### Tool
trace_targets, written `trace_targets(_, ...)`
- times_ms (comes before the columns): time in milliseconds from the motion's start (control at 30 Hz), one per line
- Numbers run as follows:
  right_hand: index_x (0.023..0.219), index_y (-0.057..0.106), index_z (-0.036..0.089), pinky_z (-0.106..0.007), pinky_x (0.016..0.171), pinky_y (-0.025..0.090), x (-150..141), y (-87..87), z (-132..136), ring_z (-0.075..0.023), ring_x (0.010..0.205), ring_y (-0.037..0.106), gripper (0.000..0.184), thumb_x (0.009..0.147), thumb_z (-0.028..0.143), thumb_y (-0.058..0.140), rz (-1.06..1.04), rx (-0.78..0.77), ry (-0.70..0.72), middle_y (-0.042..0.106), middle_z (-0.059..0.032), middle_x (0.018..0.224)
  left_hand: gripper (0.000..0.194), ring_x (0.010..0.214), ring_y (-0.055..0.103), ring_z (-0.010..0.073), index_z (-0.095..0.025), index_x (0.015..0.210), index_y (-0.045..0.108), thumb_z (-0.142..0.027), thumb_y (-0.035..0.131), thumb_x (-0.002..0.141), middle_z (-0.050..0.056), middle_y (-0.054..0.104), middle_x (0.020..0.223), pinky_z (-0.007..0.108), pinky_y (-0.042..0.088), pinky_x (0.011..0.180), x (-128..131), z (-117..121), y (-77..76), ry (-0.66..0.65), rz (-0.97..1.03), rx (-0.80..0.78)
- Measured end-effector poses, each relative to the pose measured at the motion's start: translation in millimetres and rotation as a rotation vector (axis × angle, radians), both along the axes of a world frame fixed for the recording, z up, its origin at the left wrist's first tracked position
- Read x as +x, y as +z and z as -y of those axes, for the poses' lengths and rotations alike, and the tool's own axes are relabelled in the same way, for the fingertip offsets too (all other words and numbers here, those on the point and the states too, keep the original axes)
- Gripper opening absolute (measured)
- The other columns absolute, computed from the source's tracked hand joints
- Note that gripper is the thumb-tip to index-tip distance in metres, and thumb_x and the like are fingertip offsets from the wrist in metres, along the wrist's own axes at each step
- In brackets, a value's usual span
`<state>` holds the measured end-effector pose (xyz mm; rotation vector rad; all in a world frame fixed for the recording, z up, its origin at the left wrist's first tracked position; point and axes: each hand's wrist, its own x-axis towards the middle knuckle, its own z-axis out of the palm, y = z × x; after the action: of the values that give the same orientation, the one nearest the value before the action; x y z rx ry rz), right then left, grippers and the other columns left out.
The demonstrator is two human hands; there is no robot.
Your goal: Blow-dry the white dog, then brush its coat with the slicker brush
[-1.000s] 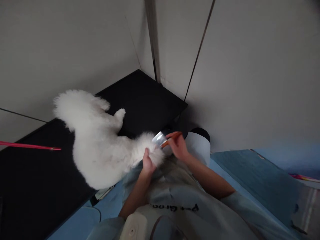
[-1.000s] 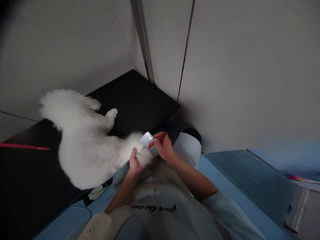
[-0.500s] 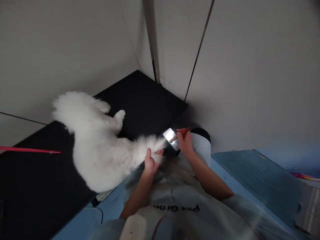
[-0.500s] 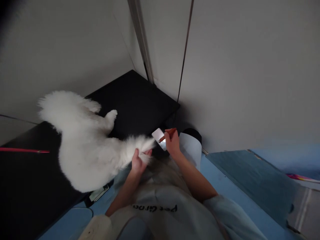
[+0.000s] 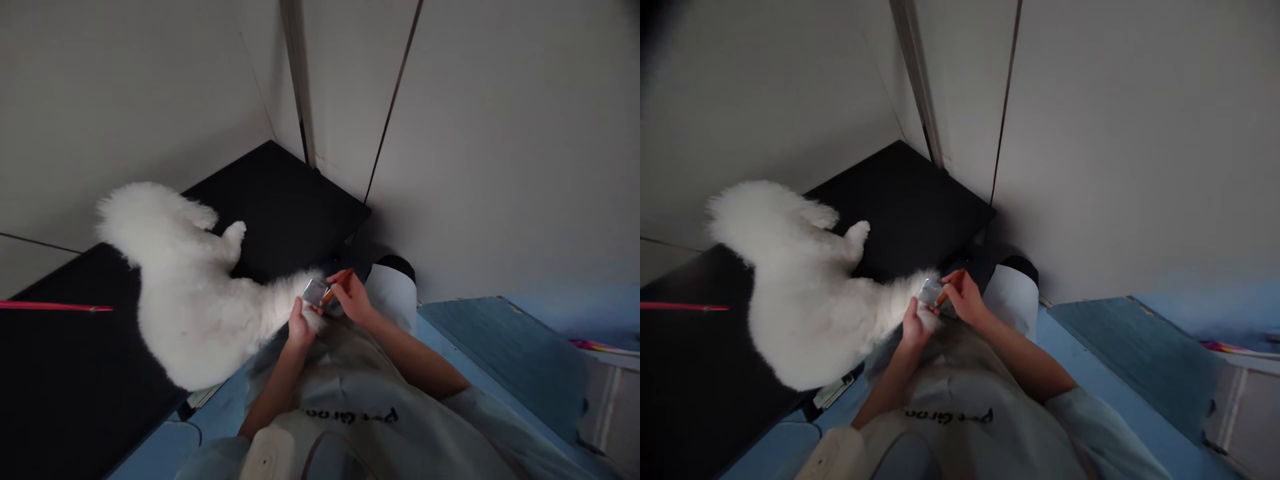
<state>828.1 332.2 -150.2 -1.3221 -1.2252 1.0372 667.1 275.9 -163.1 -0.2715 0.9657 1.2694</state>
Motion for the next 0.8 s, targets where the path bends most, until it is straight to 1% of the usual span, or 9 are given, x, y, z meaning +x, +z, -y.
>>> trace_targets(133, 0.097, 0.056, 0.022, -0.034, 0.073, 0.052, 5, -8.4, -16, -0.0187, 0.072, 0.062, 0.026, 0.082, 0.042, 0.056, 0.01, -0.129, -0.247, 0.066, -0.0012, 0.078, 0.039, 0.077, 0.073, 0.0187, -0.012, 0.09, 0.069, -0.033, 0.039, 0.101, 0.011, 0.074, 0.082, 0.029, 0.058, 0.081, -2, 1, 8.1, -0.008, -0.097, -0.036)
trace_targets(200, 0.096, 0.059, 0.021, -0.032, 0.067, 0.048, 0, -8.9, -15, -0.0169, 0.063, 0.057, 0.025, 0.079, 0.04, 0.058, 0.083, -0.151, -0.11, 0.061, 0.0017, 0.069, 0.04, 0.067, 0.07, 0.0174, -0.012, 0.082, 0.069, -0.031, 0.04, 0.101, 0.009, 0.071, 0.072, 0.03, 0.057, 0.079, -1, 2, 6.6, -0.053, -0.159, -0.048)
trace_targets(333, 0.071, 0.059, 0.022, -0.026, 0.059, 0.038, -31, -3.8, 5, -0.0131, 0.057, 0.046, 0.015, 0.077, 0.035, 0.064, 0.291, -0.118, 0.467, 0.054, 0.0048, 0.06, 0.031, 0.059, 0.065, 0.016, -0.011, 0.074, 0.069, -0.034, 0.06, 0.093, 0.006, 0.067, 0.065, 0.028, 0.055, 0.073, -3, 9, -2.9, -0.137, -0.287, -0.049)
trace_targets(400, 0.06, 0.049, 0.022, -0.025, 0.056, 0.032, -43, 0.3, 10, -0.0118, 0.054, 0.041, 0.025, 0.079, 0.032, 0.062, 0.387, -0.111, 0.492, 0.047, 0.0057, 0.054, 0.025, 0.063, 0.067, 0.0176, -0.01, 0.072, 0.07, -0.031, 0.069, 0.086, 0.008, 0.07, 0.068, 0.026, 0.054, 0.069, -17, 22, -1.0, -0.296, -0.365, -0.016)
trace_targets(500, 0.057, 0.042, 0.023, -0.025, 0.055, 0.028, -47, 10.8, 6, -0.012, 0.054, 0.038, 0.031, 0.081, 0.033, 0.058, 0.456, -0.085, 0.409, 0.043, 0.0052, 0.052, 0.007, 0.074, 0.069, 0.0178, -0.011, 0.075, 0.075, -0.016, 0.076, 0.079, 0.011, 0.074, 0.079, 0.021, 0.052, 0.069, -55, 51, 16.8, -0.493, -0.541, 0.121)
trace_targets(600, 0.056, 0.04, 0.023, -0.026, 0.054, 0.028, -47, 29.5, -1, -0.0128, 0.054, 0.037, 0.033, 0.081, 0.035, 0.057, 0.417, -0.059, 0.447, 0.041, 0.0046, 0.052, 0.01, 0.074, 0.067, 0.0148, -0.014, 0.082, 0.077, -0.009, 0.069, 0.083, 0.006, 0.074, 0.082, 0.018, 0.052, 0.074, -91, 68, 41.8, -0.159, -0.796, 0.221)
trace_targets(667, 0.057, 0.04, 0.023, -0.026, 0.055, 0.029, -53, 44.0, -1, -0.0128, 0.055, 0.039, 0.031, 0.08, 0.036, 0.057, 0.329, -0.054, 0.51, 0.042, 0.0044, 0.054, 0.018, 0.085, 0.068, 0.0151, -0.017, 0.089, 0.077, -0.004, 0.069, 0.08, 0.005, 0.075, 0.092, 0.018, 0.051, 0.082, -100, 62, 52.3, -0.001, -0.902, 0.234)
trace_targets(733, 0.059, 0.041, 0.023, -0.026, 0.054, 0.031, -61, 54.7, 4, -0.0122, 0.055, 0.039, 0.03, 0.079, 0.037, 0.057, 0.226, -0.067, 0.583, 0.042, 0.0049, 0.055, 0.026, 0.092, 0.068, 0.0165, -0.018, 0.08, 0.075, 0.005, 0.074, 0.069, 0.005, 0.075, 0.089, 0.017, 0.05, 0.085, -96, 46, 54.8, -0.089, -0.967, 0.243)
trace_targets(800, 0.06, 0.042, 0.023, -0.026, 0.053, 0.032, -69, 56.4, 15, -0.0114, 0.053, 0.038, 0.03, 0.08, 0.038, 0.058, 0.138, -0.114, 0.602, 0.041, 0.0058, 0.055, 0.03, 0.08, 0.068, 0.0186, -0.02, 0.059, 0.067, 0.009, 0.074, 0.063, 0.002, 0.066, 0.064, 0.018, 0.05, 0.076, -89, 27, 53.0, -0.234, -1.015, 0.213)
